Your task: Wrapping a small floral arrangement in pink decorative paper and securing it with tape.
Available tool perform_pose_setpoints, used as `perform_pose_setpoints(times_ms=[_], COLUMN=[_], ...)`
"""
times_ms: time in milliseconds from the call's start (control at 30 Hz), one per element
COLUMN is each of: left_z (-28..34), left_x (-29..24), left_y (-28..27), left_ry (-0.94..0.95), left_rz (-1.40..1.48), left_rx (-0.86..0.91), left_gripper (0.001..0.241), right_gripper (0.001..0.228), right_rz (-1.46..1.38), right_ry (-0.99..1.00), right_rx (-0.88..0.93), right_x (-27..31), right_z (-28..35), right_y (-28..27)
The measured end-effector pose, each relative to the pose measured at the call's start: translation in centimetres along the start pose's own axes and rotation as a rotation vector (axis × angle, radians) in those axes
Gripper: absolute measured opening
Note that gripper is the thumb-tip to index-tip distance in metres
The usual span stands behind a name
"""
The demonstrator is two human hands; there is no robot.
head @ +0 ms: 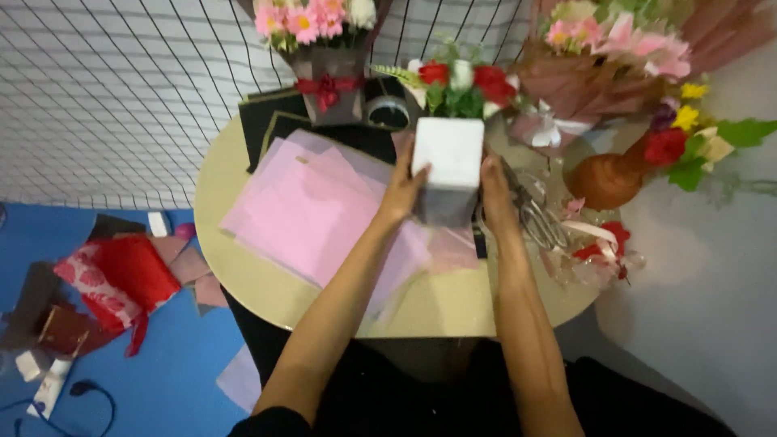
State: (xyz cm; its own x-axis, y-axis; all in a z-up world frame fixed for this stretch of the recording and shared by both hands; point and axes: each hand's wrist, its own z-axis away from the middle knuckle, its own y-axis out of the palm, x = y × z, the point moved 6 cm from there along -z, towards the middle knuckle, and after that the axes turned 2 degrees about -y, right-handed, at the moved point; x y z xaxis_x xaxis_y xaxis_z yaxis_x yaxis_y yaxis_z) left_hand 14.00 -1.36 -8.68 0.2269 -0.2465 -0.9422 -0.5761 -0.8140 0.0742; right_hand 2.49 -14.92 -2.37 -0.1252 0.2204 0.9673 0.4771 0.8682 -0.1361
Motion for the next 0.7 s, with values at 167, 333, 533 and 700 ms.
perform_pose_setpoints(times_ms=[167,333,533,700], left_z=[-0.1,-0.8,0.1,1.2], left_x=[-1.4,1.1,-4.6,-12.4], left_y=[-1.2,-0.9,-0.1,-4.6], left_ry=[-0.180,-0.187,-0.015,0.252], left_rz=[0.225,0.242,-0.431,-0.418], left_rx=[-0.205,-0.091,0.137,0.030], left_gripper=[0.071,0.071,0.069,0.040], right_gripper=[0.022,0.028,0.046,0.031], right_rz=[0.175,0.278,0.234,0.550], right_ry=[0.090,0.082,0.214,-0.174], right_rx=[-0.173,-0.127,-0.338,-0.271], right_x=[-3.2,-8.7,-4.2,-0.3], right_z=[-0.4,-1.3,-0.3,0.7], right_y=[-3.7,-5.1,-6.0,-3.4])
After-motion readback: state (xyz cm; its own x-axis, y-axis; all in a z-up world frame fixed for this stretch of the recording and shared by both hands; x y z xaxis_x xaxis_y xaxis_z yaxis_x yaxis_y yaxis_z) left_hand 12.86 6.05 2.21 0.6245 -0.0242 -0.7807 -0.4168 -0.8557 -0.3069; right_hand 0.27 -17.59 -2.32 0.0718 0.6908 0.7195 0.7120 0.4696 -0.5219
